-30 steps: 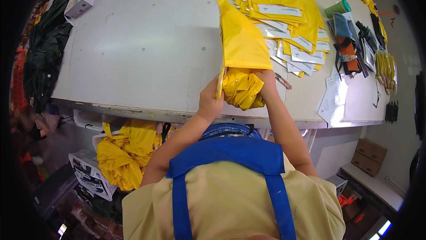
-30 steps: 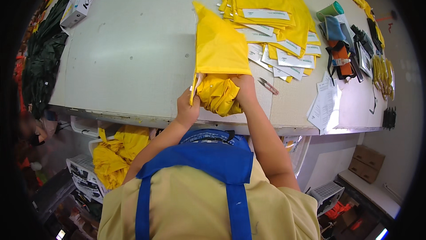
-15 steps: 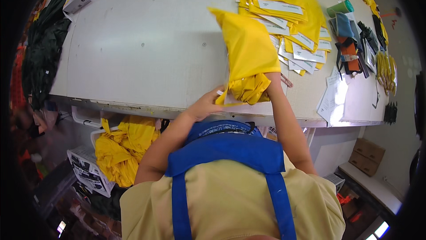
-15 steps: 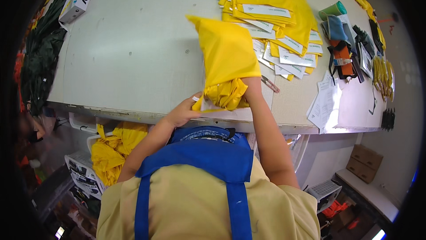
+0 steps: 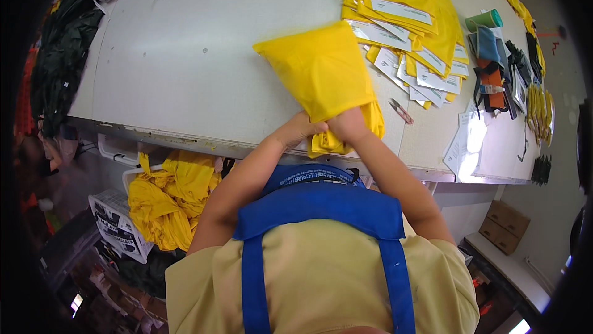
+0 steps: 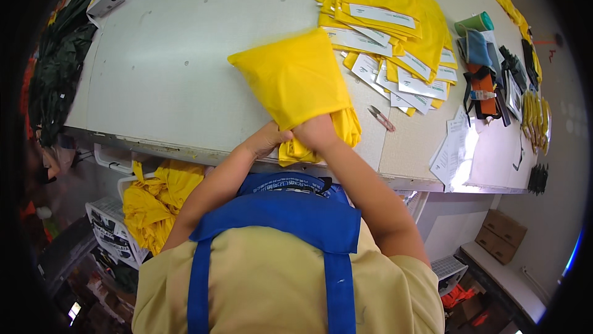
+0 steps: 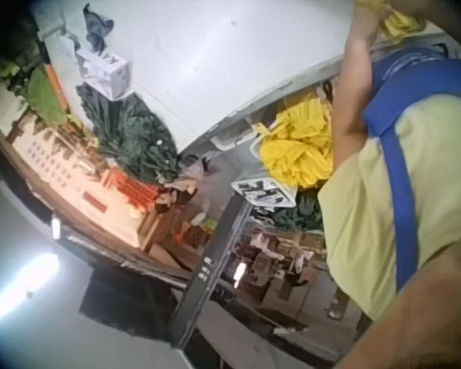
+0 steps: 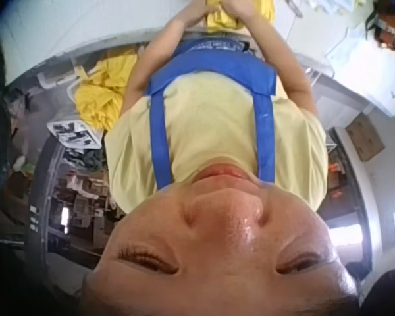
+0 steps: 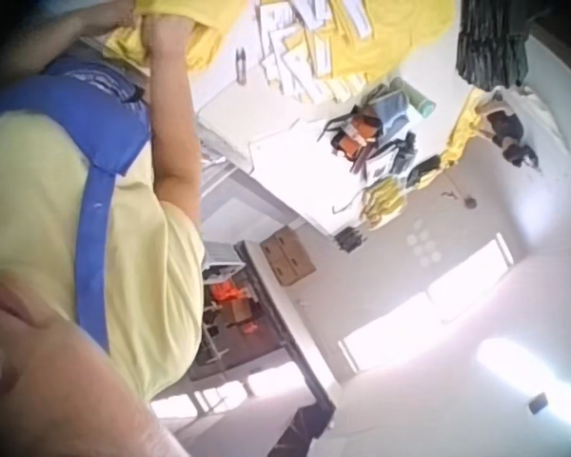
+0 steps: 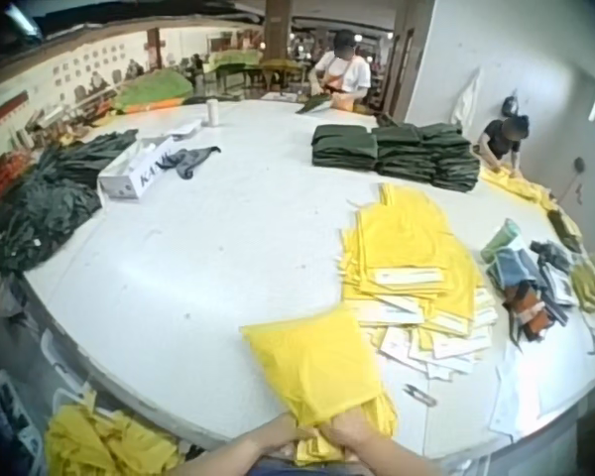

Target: The person folds a yellow raincoat on a table, trims loose threads with scissors, and places the folded garment into a plastic bag. The person repeats this process with another yellow raincoat.

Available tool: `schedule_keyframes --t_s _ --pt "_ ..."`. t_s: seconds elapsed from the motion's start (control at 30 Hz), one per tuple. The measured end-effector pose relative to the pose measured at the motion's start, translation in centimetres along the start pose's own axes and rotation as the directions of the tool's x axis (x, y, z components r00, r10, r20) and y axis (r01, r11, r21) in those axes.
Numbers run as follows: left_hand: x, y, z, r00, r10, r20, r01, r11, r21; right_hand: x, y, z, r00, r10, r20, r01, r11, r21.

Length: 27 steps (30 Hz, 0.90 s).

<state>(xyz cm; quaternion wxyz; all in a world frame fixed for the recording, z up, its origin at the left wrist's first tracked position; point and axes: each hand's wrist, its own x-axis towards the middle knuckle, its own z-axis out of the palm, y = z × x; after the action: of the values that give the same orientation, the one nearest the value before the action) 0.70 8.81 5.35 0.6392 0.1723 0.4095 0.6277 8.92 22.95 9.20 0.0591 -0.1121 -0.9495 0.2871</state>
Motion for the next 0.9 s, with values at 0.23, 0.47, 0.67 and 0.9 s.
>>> schedule_keyframes --t_s 0.23,0.47,0.67,0.9 --pt "-1.0 -1.1 1.0 0.971 0.059 -0.230 -0.113 0.966 -0.232 3.2 2.8 -3.2 0.975 -0.045 0.217 0.069 0.992 -0.103" --pt "0.0 -0.5 0.2 0.957 0.000 -0.289 -0.064 0.976 -0.211 1.1 4.6 4.8 0.992 0.033 -0.121 -0.062 0.968 -0.244" --pt "-1.5 -1.1 0.4 0.949 -0.015 -0.315 -0.093 0.941 -0.325 5.9 1.1 4.5 0.999 -0.049 -0.012 0.044 0.960 -0.277" --pt "-1.3 -1.4 -1.9 0.953 -0.063 -0.296 0.005 0.981 -0.194 7.7 0.2 4.2 0.987 -0.118 0.105 0.143 0.948 -0.284"
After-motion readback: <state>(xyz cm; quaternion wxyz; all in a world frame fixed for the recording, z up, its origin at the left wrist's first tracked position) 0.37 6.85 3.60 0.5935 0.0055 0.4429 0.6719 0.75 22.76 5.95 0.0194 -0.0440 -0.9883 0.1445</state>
